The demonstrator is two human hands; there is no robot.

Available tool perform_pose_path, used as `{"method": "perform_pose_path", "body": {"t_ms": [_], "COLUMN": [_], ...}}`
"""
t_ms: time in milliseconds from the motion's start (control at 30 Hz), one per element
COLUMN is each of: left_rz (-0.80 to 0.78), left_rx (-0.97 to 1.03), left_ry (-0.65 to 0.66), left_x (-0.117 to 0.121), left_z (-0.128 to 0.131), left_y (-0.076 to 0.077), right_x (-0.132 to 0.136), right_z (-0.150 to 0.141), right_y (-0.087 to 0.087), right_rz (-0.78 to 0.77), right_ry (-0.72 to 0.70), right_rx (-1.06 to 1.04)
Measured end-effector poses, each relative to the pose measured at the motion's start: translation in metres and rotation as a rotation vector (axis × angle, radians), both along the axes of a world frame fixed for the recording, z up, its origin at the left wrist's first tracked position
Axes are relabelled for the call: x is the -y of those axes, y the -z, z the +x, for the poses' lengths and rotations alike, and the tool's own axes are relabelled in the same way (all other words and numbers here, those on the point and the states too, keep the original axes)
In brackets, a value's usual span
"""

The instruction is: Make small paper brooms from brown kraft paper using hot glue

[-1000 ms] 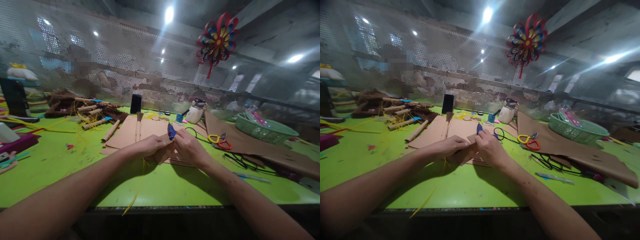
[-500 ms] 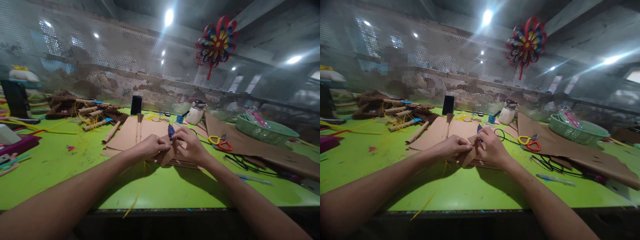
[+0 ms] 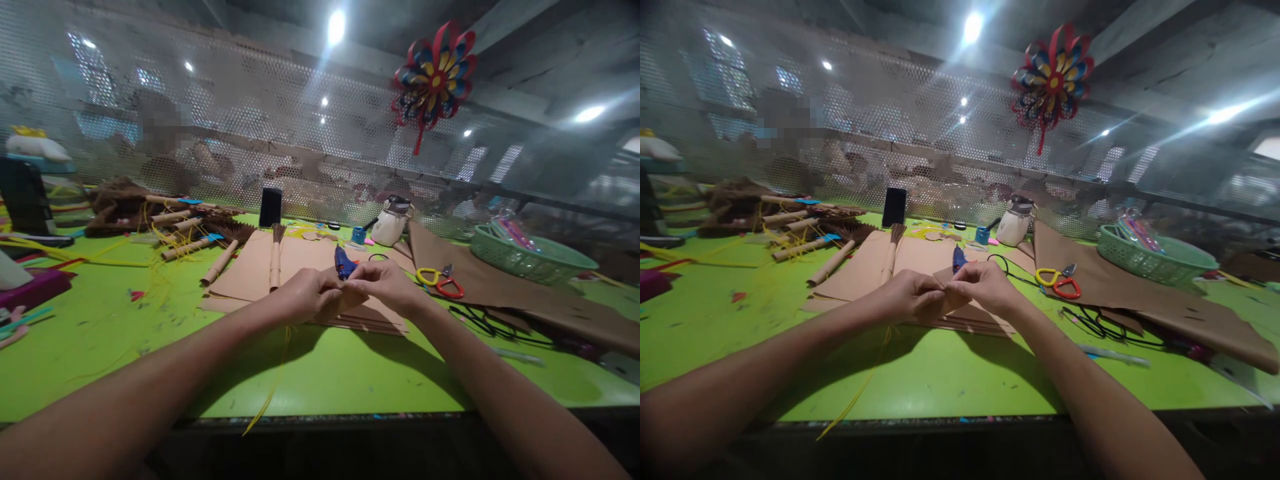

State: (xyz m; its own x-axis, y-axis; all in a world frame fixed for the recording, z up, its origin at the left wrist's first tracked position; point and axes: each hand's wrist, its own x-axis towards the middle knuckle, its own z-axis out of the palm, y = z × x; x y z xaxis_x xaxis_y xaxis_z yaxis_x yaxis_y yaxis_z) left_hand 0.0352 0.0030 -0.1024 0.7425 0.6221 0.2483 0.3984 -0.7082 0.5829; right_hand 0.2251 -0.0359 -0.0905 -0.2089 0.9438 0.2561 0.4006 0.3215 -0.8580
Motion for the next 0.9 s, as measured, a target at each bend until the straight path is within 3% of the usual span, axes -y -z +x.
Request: {"method": "perform_pose_path", "body": {"t_ms": [167,367,467,700,900], "left_rz": [-0.016,0.05,0.093,-0.021,-0.09], "left_rx": [0.033,0.01,0.002,-0.111,-0.083], "left_ry": [0.009,0.003,0.013,0.028,0.051], "left_x": [0.001,0.006,0.005,0.004,-0.001], "left_z": [-0.002,-0.003,-0.002,-0.008,-0.01], "left_y": [0.001,-0.004,-0.005,-0.013,-0.011], "right_x": [-0.002,0.002,0.003,-0.001,-0.003], "right_z": [0.001,-0.001,-0.003,0.005,0.011], "right_y": [0.002,-0.002,-0.004,-0.001,-0.002], "right_rz": [0.027,0.02,0.02,0.092,0.106], "right_ry": [0.027,-0.119,-0.126,-0.05,-0.072], "right_rx": [0.001,0.019,0.035,0.088,0.103]}}
